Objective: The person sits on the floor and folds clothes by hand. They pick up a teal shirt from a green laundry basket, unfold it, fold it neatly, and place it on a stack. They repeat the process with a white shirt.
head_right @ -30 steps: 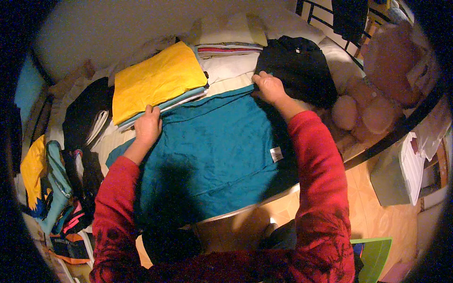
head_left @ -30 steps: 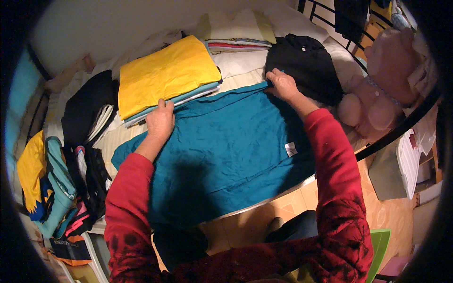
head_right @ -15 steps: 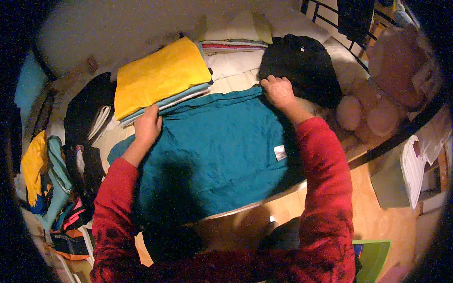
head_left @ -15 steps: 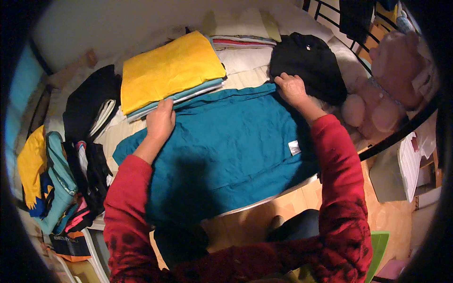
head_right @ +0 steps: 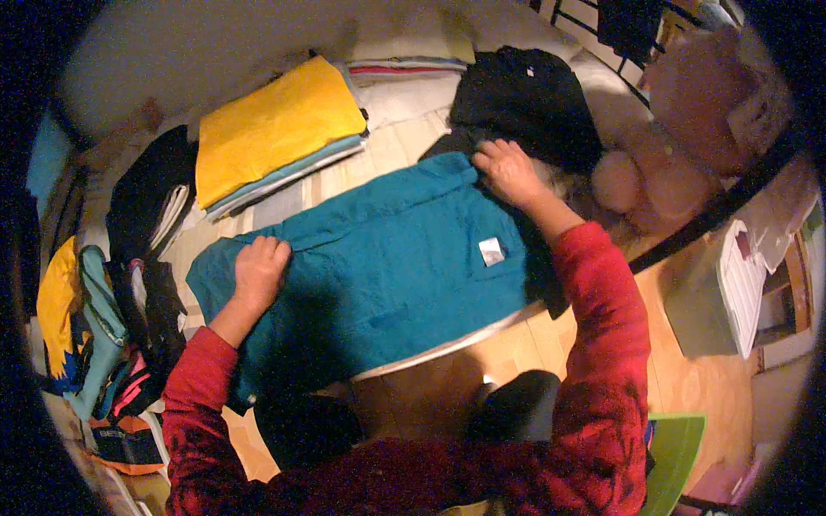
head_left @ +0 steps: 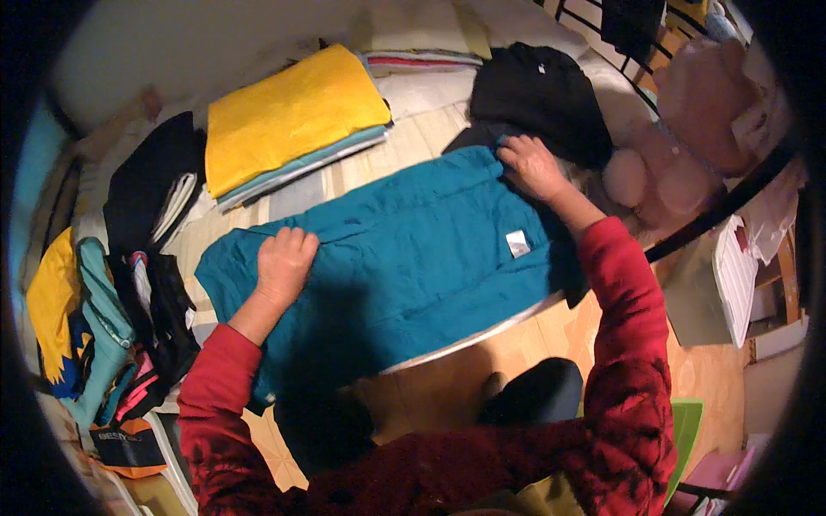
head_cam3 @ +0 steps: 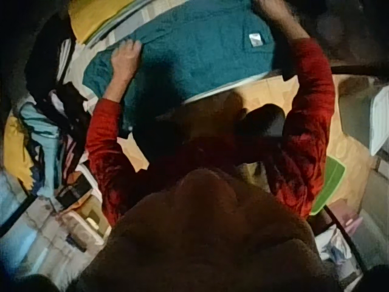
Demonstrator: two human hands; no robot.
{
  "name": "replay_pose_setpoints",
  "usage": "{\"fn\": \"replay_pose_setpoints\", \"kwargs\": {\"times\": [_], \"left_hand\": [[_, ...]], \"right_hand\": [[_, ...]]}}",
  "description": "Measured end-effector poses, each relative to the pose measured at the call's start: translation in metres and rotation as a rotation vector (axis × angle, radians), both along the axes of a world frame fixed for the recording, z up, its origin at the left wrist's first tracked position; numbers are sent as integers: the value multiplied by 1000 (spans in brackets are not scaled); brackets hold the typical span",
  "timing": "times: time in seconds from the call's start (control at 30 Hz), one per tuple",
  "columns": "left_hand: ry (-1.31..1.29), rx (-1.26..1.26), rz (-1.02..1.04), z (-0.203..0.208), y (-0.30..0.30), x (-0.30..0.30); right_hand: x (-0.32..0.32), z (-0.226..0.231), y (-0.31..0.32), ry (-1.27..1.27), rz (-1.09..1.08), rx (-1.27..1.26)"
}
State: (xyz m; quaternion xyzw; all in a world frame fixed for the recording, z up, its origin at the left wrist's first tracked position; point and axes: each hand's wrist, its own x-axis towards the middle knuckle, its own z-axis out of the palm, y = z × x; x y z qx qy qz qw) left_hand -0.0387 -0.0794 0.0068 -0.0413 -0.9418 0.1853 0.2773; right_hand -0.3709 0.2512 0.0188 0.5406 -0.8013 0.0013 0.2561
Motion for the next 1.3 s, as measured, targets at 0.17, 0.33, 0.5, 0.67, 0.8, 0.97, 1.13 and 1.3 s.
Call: {"fn": "replay_pose_setpoints", "kwargs": {"times": [0.17,0.33,0.5,0.67,0.8,0.97,1.13,1.3], "left_hand": [[-17,37,0,-2,4,6],[-4,32,-32,-3,2,12],[-17,-12,-57,-10,2,17],[-28,25,-64,-16,3,21],[20,52,-78,-17,4,21],[5,102,-82,-15,5,19],[-22,96,-53,-18,2,18],[-12,95,-41,-20,4,26]], "right_hand": [[5,5,11,-39,33,-56],[8,3,19,-77,-3,-35],[21,2,22,-73,-79,-15],[28,5,29,-134,-197,64],[26,-4,38,-54,-274,35],[23,-1,43,-180,-427,77],[17,27,28,-362,-348,-22],[24,15,-1,-349,-221,209]]}}
